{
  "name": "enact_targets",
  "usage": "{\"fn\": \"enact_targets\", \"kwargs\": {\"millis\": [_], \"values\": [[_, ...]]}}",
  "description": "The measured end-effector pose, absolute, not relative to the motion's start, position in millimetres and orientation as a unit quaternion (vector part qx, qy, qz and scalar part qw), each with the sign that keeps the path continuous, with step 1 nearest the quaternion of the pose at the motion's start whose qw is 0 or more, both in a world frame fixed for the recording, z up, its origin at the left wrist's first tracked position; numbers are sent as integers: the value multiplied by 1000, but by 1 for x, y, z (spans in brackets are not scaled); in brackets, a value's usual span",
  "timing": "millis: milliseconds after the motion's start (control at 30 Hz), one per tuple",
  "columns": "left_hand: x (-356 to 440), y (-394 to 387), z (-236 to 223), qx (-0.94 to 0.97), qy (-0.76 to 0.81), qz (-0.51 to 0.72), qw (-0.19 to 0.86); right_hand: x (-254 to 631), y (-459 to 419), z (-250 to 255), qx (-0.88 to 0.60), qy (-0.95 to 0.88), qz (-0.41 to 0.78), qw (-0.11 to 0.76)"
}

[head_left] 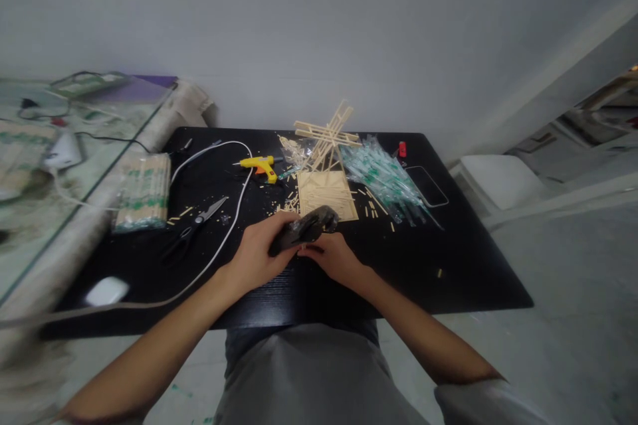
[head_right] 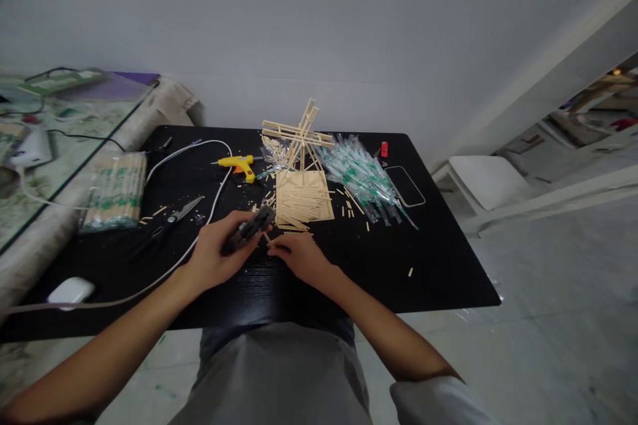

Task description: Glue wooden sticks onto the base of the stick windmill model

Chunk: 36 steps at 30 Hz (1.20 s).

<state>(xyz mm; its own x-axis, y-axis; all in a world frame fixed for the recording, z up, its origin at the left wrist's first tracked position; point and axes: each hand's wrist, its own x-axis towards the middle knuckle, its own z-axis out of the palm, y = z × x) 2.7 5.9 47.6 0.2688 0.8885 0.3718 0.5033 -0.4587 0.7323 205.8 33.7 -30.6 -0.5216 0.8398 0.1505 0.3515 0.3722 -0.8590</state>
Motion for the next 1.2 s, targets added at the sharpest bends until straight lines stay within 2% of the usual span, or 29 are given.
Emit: {"fn": "enact_targets", "kwargs": {"millis": [433, 667, 867, 1067, 1200], "values": [[2, 4, 34, 770, 453, 397, 209, 207, 33, -38, -382, -789, 376, 299], [16, -8, -10, 633, 529, 467, 319, 208, 32, -42, -370, -801, 358, 306], [22, -6, -18, 574, 529, 475, 407, 209, 32, -46, -361, -827, 301, 307], [23, -3, -18, 552, 533, 482, 423, 210, 35, -42, -370, -830, 308, 282], [22, -3, -19, 555, 533, 481, 420, 212, 39, -30, -381, -803, 356, 287]]}}
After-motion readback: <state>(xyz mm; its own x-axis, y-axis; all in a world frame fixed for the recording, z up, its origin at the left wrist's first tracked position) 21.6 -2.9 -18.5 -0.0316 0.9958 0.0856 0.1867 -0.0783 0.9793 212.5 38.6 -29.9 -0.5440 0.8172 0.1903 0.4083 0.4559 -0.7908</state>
